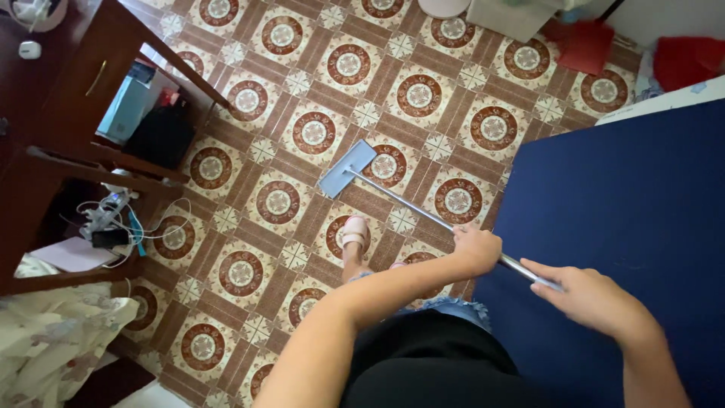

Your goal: Clean the floor using a flat mop.

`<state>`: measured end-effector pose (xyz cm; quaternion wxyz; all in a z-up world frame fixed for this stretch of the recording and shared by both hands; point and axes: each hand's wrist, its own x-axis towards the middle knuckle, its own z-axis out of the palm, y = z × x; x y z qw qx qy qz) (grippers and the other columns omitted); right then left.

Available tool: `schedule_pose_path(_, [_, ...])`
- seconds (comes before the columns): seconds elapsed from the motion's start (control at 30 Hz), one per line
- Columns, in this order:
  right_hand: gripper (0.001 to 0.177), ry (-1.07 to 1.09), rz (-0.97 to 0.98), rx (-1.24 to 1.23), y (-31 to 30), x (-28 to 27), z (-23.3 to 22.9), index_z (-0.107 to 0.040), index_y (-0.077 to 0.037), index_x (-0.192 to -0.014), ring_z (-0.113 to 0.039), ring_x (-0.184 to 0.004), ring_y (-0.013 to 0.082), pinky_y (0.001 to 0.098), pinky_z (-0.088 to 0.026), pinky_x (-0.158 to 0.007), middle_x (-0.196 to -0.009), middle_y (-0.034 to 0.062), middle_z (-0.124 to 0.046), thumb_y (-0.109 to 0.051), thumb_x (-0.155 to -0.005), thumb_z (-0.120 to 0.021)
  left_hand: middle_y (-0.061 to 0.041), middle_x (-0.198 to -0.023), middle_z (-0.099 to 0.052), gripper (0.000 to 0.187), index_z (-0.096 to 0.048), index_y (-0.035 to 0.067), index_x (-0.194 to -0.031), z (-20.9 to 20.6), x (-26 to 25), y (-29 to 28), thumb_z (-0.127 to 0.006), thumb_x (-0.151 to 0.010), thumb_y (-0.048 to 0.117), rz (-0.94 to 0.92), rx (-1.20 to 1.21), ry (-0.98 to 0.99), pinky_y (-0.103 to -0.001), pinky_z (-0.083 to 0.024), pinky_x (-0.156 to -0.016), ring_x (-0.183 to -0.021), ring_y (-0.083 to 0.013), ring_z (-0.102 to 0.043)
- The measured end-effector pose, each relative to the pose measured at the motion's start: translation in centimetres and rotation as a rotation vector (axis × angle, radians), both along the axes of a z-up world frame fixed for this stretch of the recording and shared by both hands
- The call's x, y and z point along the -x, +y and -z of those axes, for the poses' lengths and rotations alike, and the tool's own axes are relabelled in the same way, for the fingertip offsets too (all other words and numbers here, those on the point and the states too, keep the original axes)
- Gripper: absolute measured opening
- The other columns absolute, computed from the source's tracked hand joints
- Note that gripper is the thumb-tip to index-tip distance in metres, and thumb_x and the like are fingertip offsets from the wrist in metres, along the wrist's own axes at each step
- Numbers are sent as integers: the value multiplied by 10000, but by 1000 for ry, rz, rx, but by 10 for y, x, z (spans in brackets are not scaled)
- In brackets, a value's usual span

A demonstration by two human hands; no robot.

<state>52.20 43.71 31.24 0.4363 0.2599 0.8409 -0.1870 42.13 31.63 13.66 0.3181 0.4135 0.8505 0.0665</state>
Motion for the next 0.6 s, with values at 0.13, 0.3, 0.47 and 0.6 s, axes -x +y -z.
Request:
schedule_pose_path(0.13, [506, -1, 129, 131, -6, 29, 21, -545, -488, -1474, -639, -633, 287, 440, -558, -652, -742, 211, -688, -428, -973, -575, -225, -1138, -731, 270, -790, 65, -1092, 23, 36, -15, -619, -941, 211, 26, -4, 0, -767, -403, -1025, -1180, -496, -623])
schedule_pose_path(0.3, [521, 279, -159, 183, -35, 112, 91, -465, -474, -1486, -723, -755, 345, 461, -564, -740, -856, 190, -734, -432, -971, -533, -188, -1049, -740, 337, -768, 92, -1018, 64, 126, -64, -819, -741, 278, 98, 3, 277, -662, -438, -1007, -1148, -433, -628])
schedule_pose_path(0.47, [461, 481, -281, 255, -93, 234, 134, -545, -314, -1419, -717, -859, 412, 521, -565, -804, -961, 234, -724, -332, -959, -540, -116, -1129, -722, 277, -717, 149, -1135, 152, 246, -135, -678, -861, 130, -33, -132, 286, -698, -391, -1119, -1278, -382, -588])
schedule_pose_path(0.6, [369, 652, -334, 250, -143, 339, 183, -630, -202, -1309, -709, -883, 434, 550, -556, -842, -974, 239, -729, -275, -968, -507, -339, -1596, -261, 707, -454, 142, -1445, 88, 315, -185, -689, -786, 41, -548, -312, 169, -666, -457, -945, -1333, -502, -441])
